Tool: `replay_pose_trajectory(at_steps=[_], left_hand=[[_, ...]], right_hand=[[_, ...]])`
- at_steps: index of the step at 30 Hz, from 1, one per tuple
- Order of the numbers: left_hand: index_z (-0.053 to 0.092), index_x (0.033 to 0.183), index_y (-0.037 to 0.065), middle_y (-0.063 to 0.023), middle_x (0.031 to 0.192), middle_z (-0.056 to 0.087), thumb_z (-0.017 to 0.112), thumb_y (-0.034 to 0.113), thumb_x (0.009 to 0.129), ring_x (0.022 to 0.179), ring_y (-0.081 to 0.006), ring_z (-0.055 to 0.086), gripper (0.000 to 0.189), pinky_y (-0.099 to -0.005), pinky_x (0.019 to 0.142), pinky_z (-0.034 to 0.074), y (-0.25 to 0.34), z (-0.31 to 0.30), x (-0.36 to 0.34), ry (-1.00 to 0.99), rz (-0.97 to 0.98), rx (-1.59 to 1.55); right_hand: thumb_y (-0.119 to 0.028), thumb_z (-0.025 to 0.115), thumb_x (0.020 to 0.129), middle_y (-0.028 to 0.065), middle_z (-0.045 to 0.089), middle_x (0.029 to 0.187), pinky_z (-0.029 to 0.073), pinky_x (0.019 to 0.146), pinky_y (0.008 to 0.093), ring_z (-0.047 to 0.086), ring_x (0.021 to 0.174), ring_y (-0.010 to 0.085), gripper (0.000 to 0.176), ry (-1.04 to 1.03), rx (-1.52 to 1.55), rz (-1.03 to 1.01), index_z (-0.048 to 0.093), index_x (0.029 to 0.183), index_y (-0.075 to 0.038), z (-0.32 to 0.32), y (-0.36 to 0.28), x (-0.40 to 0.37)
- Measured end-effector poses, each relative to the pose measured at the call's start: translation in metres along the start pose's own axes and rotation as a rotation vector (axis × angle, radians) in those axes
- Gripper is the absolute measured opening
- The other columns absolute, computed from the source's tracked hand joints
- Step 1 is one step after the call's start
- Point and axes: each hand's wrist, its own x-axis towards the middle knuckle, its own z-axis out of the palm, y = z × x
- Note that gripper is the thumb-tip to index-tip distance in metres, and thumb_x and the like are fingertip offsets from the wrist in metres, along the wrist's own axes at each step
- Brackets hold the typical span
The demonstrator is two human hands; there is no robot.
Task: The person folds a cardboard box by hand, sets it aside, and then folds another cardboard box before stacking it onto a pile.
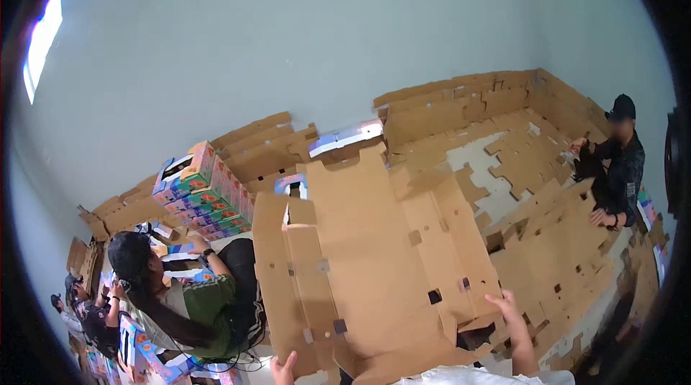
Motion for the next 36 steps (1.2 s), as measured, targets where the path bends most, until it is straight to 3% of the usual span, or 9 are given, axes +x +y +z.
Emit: replay_pose_trajectory(at_steps=[5,8,12,22,24,26,30,33,36], left_hand=[[0.049,0.115,0.001,-0.0106,0.104,0.059,0.067,0.028,0.085,0.091,-0.0198,0.06,0.044,-0.033,0.083,0.049,-0.029,0.011,0.06,-0.084,0.104,-0.041],[0.05,0.11,-0.002,-0.0095,0.097,0.06,0.072,0.012,0.078,0.087,-0.0186,0.06,0.041,-0.0285,0.077,0.05,0.021,0.015,0.054,-0.156,-0.064,0.005],[0.061,0.105,-0.008,-0.0142,0.1,0.065,0.061,0.007,0.086,0.089,-0.0262,0.064,0.025,-0.0342,0.081,0.052,0.026,-0.009,0.047,-0.436,0.031,-0.108],[0.06,0.1,-0.006,-0.0163,0.106,0.06,0.062,0.014,0.086,0.099,-0.0251,0.06,0.024,-0.0396,0.082,0.052,-0.01,0.049,0.116,-0.258,-0.176,-0.554],[0.062,0.103,-0.003,-0.0172,0.117,0.057,0.057,0.015,0.089,0.111,-0.0274,0.054,0.024,-0.0398,0.091,0.045,0.055,0.093,0.129,-0.146,-0.038,-0.09],[0.05,0.12,-0.002,-0.0048,0.097,0.06,0.062,0.005,0.084,0.082,-0.0153,0.058,0.039,-0.028,0.075,0.048,0.09,0.13,0.181,-0.228,0.351,-0.265],[0.047,0.127,0.003,-0.0102,0.109,0.058,0.057,0.02,0.09,0.098,-0.0182,0.057,0.041,-0.0301,0.085,0.045,0.194,0.174,0.305,-0.401,0.453,0.017],[0.042,0.134,0.004,-0.0159,0.13,0.05,0.053,0.022,0.091,0.116,-0.0235,0.051,0.048,-0.0352,0.097,0.039,0.282,0.239,0.244,-0.477,0.455,-0.149],[0.034,0.14,0.002,-0.0158,0.143,0.037,0.052,0.023,0.091,0.133,-0.0251,0.035,0.056,-0.0404,0.111,0.024,0.27,0.256,0.213,-0.258,0.916,0.207]], right_hand=[[-0.025,0.079,0.071,0.0137,0.056,0.114,0.047,0.085,0.0341,0.056,0.102,0.0231,0.07,0.101,0.189,0.185,0.042,0.124,0.003,-0.009,-0.013,0.026],[-0.027,0.079,0.071,0.0139,0.056,0.115,0.045,0.09,0.0349,0.055,0.106,0.0235,0.074,0.027,0.082,0.191,0.042,0.127,0.002,-0.018,-0.005,0.037],[-0.032,0.078,0.074,0.012,0.054,0.123,0.045,0.091,0.0317,0.053,0.112,0.0196,0.072,-0.411,-0.41,0.044,0.045,0.129,0.0,-0.042,0.01,0.05],[-0.028,0.071,0.082,0.0058,0.064,0.106,0.046,0.084,0.0282,0.058,0.097,0.0126,0.045,-0.26,-0.148,-0.105,0.059,0.113,0.003,0.003,0.018,0.083],[-0.028,0.07,0.083,0.0061,0.064,0.106,0.047,0.084,0.0283,0.058,0.096,0.0127,0.044,-0.225,-0.121,-0.143,0.059,0.113,0.002,0.021,0.005,0.098],[-0.028,0.069,0.083,0.0065,0.064,0.106,0.047,0.083,0.0284,0.059,0.095,0.0127,0.043,-0.2,-0.095,-0.177,0.059,0.113,0.002,0.035,-0.012,0.114],[-0.029,0.068,0.084,0.0084,0.064,0.105,0.049,0.079,0.0298,0.061,0.093,0.0146,0.044,-0.072,0.141,-0.065,0.058,0.113,0.002,0.072,-0.033,0.149],[-0.028,0.069,0.084,0.0106,0.062,0.106,0.049,0.081,0.0315,0.061,0.093,0.0184,0.048,0.128,0.432,0.014,0.053,0.116,0.004,0.105,-0.006,0.189],[-0.027,0.069,0.084,0.0115,0.061,0.11,0.048,0.085,0.0318,0.06,0.098,0.0183,0.05,0.274,0.612,-0.012,0.051,0.118,0.004,0.144,0.01,0.224]])
